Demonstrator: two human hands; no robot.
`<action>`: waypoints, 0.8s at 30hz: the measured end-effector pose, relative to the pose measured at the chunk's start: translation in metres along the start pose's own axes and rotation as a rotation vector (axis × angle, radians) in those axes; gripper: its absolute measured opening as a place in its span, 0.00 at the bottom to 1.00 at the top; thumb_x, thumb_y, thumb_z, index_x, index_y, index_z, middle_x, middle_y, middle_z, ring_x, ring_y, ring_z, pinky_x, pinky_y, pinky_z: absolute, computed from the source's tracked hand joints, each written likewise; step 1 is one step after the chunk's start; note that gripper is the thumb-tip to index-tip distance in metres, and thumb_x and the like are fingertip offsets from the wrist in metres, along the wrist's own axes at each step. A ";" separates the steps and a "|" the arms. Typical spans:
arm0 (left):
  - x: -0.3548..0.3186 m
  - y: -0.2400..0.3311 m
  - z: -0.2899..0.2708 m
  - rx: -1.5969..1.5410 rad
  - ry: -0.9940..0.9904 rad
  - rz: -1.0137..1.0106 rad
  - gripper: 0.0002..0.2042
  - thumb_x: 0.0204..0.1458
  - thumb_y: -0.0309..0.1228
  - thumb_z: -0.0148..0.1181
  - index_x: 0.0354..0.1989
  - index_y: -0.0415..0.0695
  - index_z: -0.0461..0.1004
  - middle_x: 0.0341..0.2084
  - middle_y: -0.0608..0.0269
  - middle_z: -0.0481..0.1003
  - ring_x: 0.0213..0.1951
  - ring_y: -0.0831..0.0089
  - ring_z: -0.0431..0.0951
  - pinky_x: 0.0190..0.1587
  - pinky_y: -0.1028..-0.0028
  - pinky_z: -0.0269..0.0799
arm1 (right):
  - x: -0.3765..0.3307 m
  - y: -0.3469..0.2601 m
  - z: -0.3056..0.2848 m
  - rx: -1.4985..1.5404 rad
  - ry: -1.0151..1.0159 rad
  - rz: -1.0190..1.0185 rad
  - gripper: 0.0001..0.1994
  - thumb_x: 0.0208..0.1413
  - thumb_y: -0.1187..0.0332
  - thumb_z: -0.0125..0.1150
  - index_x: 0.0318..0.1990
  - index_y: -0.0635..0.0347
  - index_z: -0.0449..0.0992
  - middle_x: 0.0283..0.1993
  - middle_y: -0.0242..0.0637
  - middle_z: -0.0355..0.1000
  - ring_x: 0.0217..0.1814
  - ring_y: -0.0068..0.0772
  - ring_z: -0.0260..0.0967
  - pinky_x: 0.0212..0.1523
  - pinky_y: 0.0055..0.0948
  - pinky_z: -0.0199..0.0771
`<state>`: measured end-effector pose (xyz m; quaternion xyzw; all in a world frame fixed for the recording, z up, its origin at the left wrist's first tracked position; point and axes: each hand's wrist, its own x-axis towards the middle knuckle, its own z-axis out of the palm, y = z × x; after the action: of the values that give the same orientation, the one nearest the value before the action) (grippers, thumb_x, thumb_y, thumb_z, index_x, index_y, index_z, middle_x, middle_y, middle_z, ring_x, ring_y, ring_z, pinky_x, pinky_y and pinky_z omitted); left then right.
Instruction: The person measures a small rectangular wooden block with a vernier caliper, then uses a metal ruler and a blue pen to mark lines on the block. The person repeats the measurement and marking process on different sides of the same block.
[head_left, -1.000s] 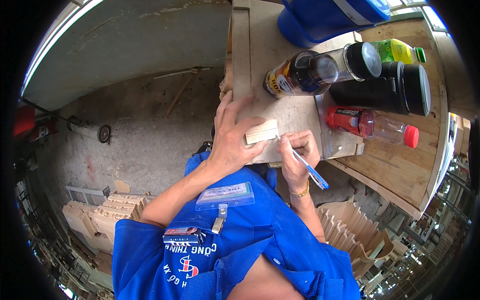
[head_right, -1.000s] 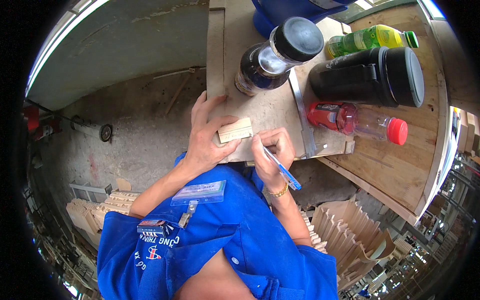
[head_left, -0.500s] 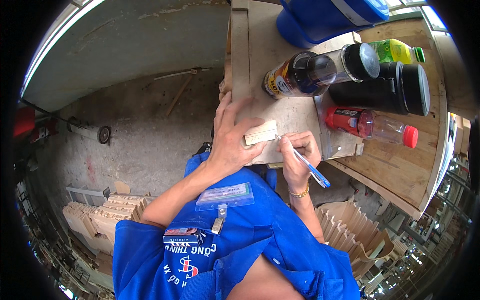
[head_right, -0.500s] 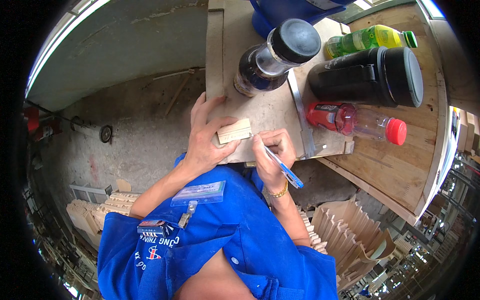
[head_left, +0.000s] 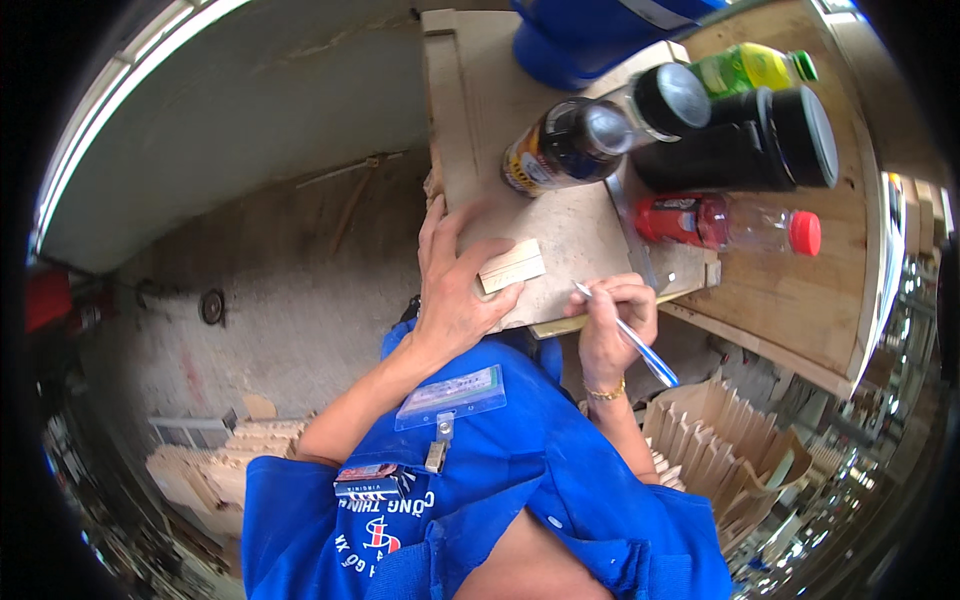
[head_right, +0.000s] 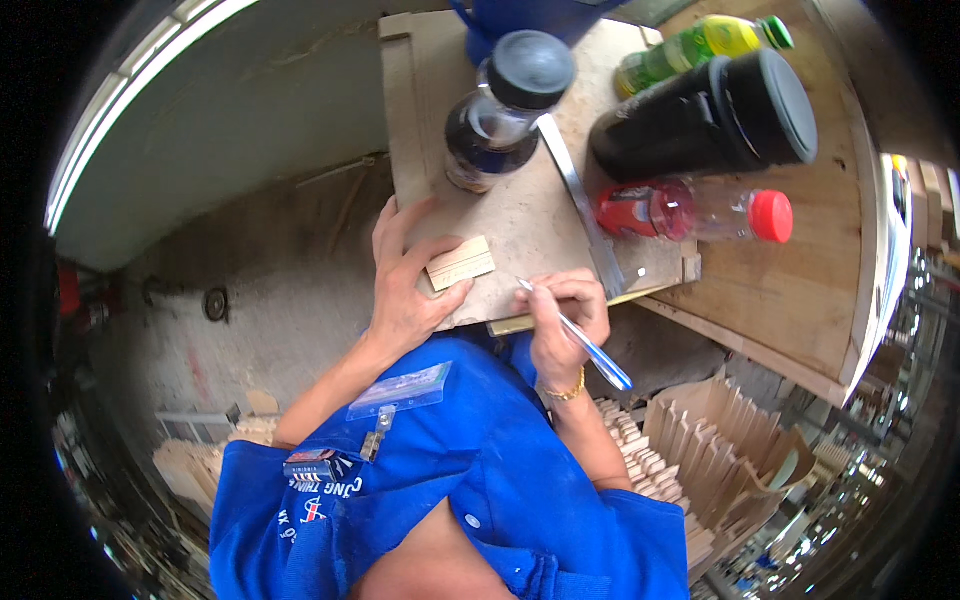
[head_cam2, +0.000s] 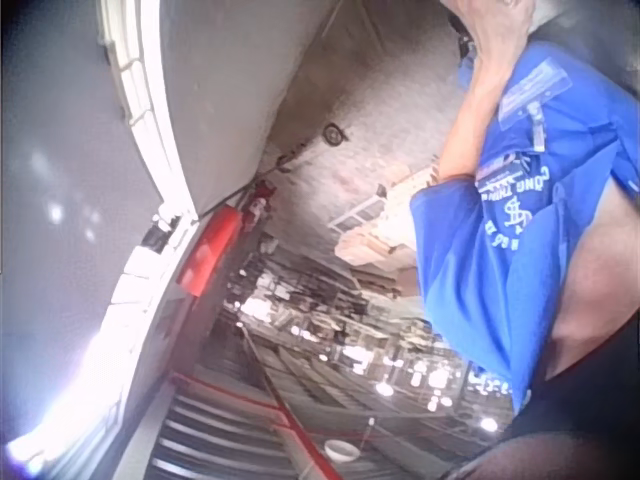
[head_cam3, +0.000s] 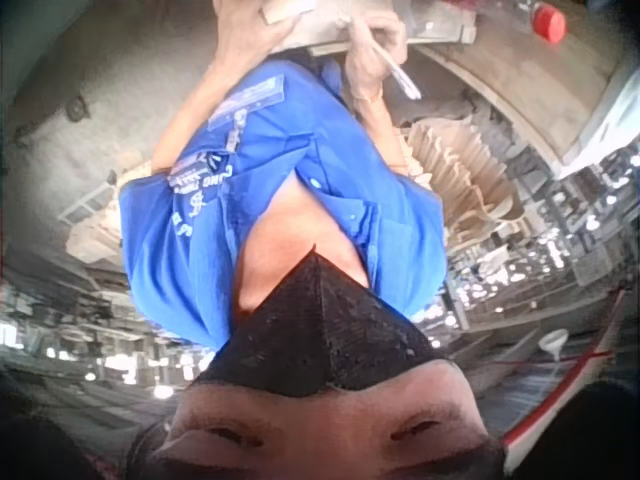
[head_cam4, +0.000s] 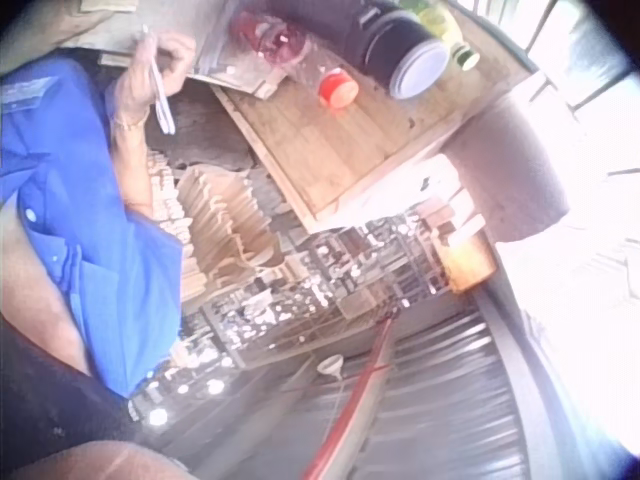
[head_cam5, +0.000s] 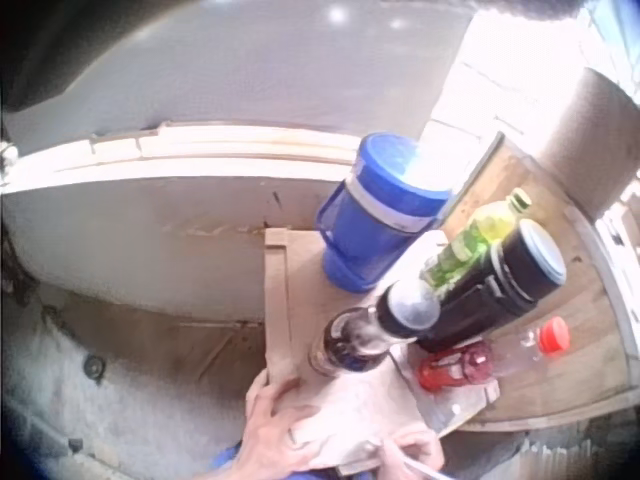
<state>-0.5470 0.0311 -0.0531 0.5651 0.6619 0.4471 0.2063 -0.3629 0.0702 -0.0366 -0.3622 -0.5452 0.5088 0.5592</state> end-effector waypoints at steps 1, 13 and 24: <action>0.000 0.000 0.000 0.006 0.001 0.001 0.20 0.37 0.31 0.74 0.43 0.45 0.81 0.61 0.47 0.64 0.69 0.38 0.52 0.69 0.48 0.51 | -0.005 -0.007 -0.005 0.039 0.011 -0.029 0.05 0.62 0.83 0.52 0.44 0.69 0.66 0.44 0.48 0.68 0.36 0.35 0.77 0.32 0.28 0.83; -0.004 0.003 -0.001 0.019 -0.042 -0.039 0.20 0.39 0.33 0.73 0.43 0.43 0.79 0.64 0.48 0.62 0.70 0.39 0.49 0.69 0.47 0.49 | -0.074 -0.034 -0.032 -0.116 0.185 0.184 0.09 0.68 0.73 0.47 0.49 0.71 0.68 0.45 0.50 0.71 0.30 0.31 0.76 0.28 0.24 0.77; -0.032 0.137 0.071 0.000 -0.328 0.661 0.24 0.31 0.28 0.74 0.43 0.45 0.78 0.38 0.60 0.75 0.50 0.54 0.72 0.54 0.56 0.63 | -0.096 -0.069 -0.141 -0.085 -0.044 0.155 0.30 0.58 0.76 0.63 0.68 0.68 0.63 0.44 0.46 0.78 0.32 0.22 0.76 0.34 0.23 0.77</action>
<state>-0.4064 0.0217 0.0161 0.8125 0.4019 0.3931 0.1542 -0.2021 -0.0163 -0.0137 -0.4155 -0.5486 0.5350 0.4901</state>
